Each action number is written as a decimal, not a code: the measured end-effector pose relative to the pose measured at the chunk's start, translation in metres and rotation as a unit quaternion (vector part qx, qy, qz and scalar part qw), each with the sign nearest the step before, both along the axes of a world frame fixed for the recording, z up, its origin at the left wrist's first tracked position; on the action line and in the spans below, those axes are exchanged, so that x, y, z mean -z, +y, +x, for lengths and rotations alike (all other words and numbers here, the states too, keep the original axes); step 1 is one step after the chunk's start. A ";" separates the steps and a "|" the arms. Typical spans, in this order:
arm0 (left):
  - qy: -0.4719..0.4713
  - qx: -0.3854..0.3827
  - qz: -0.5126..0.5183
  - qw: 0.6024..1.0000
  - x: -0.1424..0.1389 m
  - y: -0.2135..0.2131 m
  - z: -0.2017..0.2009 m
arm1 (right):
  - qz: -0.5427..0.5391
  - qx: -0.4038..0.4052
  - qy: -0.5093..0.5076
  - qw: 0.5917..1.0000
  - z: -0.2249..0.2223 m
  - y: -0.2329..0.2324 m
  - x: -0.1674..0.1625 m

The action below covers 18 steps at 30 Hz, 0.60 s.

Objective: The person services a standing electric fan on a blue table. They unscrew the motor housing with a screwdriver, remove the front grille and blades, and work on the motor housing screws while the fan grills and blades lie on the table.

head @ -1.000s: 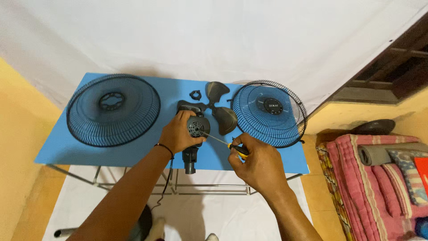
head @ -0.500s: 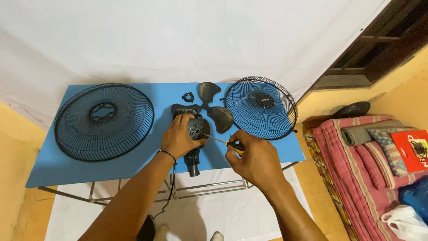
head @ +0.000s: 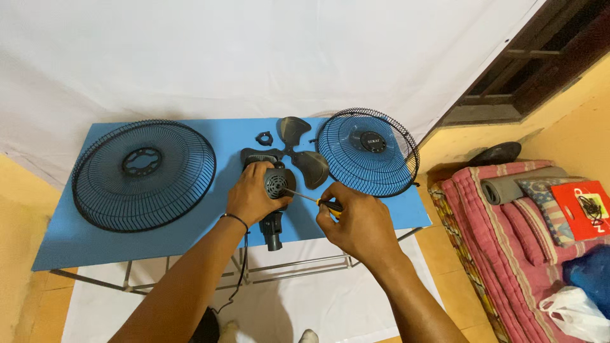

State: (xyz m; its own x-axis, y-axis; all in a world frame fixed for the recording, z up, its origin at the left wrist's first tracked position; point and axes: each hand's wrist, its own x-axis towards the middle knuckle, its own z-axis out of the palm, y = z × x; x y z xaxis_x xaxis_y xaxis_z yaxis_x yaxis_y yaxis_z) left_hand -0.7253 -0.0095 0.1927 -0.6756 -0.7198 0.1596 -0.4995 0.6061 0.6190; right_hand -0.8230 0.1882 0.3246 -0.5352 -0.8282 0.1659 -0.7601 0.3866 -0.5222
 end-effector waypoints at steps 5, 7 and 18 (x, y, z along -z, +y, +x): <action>0.008 0.000 0.011 1.000 -0.002 0.001 0.000 | -0.036 -0.030 0.032 0.998 0.000 -0.001 0.002; 0.000 0.000 0.018 1.000 -0.002 0.000 0.000 | -0.003 -0.012 0.023 1.000 0.000 -0.001 0.003; 0.008 0.000 0.004 1.000 0.000 -0.001 0.000 | -0.018 -0.027 0.035 0.999 0.002 -0.003 0.005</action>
